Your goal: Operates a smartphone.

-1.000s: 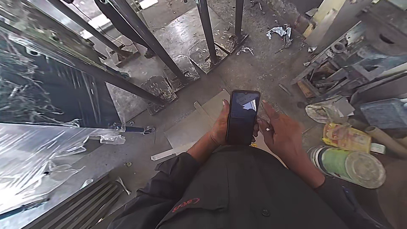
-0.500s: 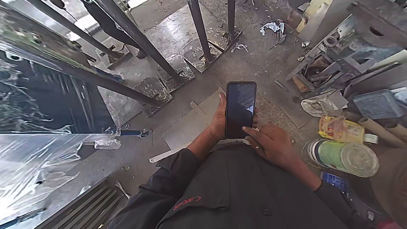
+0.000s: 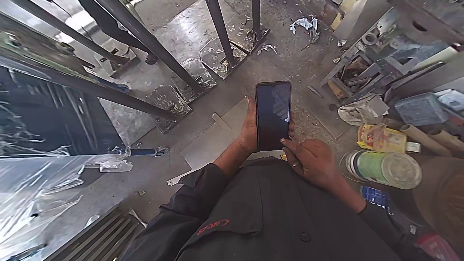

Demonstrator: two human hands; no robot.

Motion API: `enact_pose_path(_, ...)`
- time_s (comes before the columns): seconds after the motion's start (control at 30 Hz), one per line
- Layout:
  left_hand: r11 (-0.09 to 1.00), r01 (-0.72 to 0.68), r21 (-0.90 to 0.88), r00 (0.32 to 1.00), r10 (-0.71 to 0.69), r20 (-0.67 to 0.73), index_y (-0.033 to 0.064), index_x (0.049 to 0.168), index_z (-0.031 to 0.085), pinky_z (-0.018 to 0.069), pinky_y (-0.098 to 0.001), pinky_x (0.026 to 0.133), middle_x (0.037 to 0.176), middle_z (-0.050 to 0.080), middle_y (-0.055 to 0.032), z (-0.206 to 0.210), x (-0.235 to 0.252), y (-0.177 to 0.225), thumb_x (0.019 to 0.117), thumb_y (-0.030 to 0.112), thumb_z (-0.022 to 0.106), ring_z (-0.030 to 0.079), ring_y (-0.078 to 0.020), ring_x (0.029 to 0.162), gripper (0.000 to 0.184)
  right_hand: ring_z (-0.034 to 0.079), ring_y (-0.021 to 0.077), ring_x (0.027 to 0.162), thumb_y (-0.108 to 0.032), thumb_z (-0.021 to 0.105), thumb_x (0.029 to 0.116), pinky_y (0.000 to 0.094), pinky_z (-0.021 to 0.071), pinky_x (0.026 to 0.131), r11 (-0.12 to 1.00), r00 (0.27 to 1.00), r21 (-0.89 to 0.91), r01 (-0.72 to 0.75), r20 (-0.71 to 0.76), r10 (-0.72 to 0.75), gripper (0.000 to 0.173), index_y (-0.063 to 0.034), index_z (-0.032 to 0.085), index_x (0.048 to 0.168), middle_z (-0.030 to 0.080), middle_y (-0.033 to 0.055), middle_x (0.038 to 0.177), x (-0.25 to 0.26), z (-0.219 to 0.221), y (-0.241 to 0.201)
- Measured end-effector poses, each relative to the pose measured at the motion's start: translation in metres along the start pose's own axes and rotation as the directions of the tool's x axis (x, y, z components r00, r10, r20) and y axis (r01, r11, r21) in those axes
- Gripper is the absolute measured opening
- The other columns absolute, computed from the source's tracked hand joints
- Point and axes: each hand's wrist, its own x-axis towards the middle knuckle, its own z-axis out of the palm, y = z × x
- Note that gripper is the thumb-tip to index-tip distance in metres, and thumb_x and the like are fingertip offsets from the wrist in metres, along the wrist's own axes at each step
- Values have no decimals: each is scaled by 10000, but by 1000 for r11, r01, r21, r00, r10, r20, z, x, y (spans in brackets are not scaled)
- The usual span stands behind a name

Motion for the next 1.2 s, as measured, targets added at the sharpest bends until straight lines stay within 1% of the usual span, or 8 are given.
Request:
enact_pose_path(0.3, 1000, -15, 27, 1000, 15, 4, 132, 1383, 565, 586, -526, 862, 1147, 677, -199, 3, 1, 5, 801, 972, 254, 692, -341, 996, 1068, 516, 204, 563, -262, 541, 1068, 328, 421, 560, 1000, 1000, 7, 8, 9, -8, 295, -99, 737, 1217, 551, 58, 623, 4, 1, -3)
enact_pose_path(0.5, 996, -26, 89, 999, 30, -44, 126, 1363, 582, 599, -504, 840, 1134, 691, -196, 8, 8, 10, 800, 974, 248, 706, -319, 976, 1071, 578, 197, 621, -275, 512, 1084, 327, 470, 601, 997, 996, 22, -79, -47, 80, 309, -92, 735, 1195, 618, 72, 680, 5, 5, -4)
enact_pose_path(0.7, 997, -6, 77, 999, 8, -33, 129, 1357, 588, 599, -510, 820, 1117, 692, -200, 11, 9, 9, 804, 973, 214, 704, -328, 958, 1076, 586, 197, 615, -263, 543, 1070, 328, 471, 591, 999, 998, -19, -48, -33, 47, 281, -99, 740, 1183, 641, 68, 694, 6, 4, -8)
enact_pose_path(0.77, 996, -7, 87, 999, 11, -42, 127, 1350, 591, 596, -512, 827, 1123, 692, -200, 10, 7, 7, 820, 961, 206, 701, -328, 969, 1060, 593, 207, 620, -260, 553, 1065, 340, 477, 593, 998, 999, -46, -45, -29, 43, 280, -100, 733, 1209, 645, 71, 698, 7, 3, -10)
enact_pose_path(0.9, 989, -52, 137, 996, 61, -63, 243, 1345, 612, 621, -504, 863, 1187, 724, -108, 6, 4, 3, 873, 895, 301, 727, -280, 1049, 864, 553, 257, 599, -258, 547, 1055, 387, 426, 539, 972, 991, -199, -126, -68, 114, 363, -108, 671, 1362, 587, 93, 691, 33, -13, -1)
enact_pose_path(1.0, 997, -6, 72, 999, 2, 50, 211, 1362, 610, 613, -541, 886, 1175, 723, -164, 5, 5, -4, 885, 859, 397, 725, -347, 1054, 832, 567, 276, 632, -277, 527, 1070, 399, 435, 564, 943, 987, -291, -162, -47, 155, 417, -100, 615, 1436, 593, 114, 738, 57, -28, 7)
enact_pose_path(1.07, 998, -3, 61, 997, -2, 75, 215, 1357, 616, 614, -533, 886, 1172, 727, -159, 6, 6, -7, 898, 841, 407, 726, -341, 1059, 804, 570, 279, 634, -296, 532, 1071, 404, 437, 566, 937, 988, -317, -149, -22, 150, 429, -106, 605, 1448, 587, 110, 736, 66, -29, 9)
enact_pose_path(1.2, 998, -23, 64, 1000, 23, 10, 240, 1325, 632, 617, -522, 877, 1159, 734, -119, 6, 3, -7, 899, 836, 404, 730, -299, 1050, 767, 543, 264, 620, -324, 525, 1072, 390, 410, 558, 944, 989, -303, -132, 19, 144, 408, -146, 642, 1420, 548, 85, 699, 61, -21, 6)
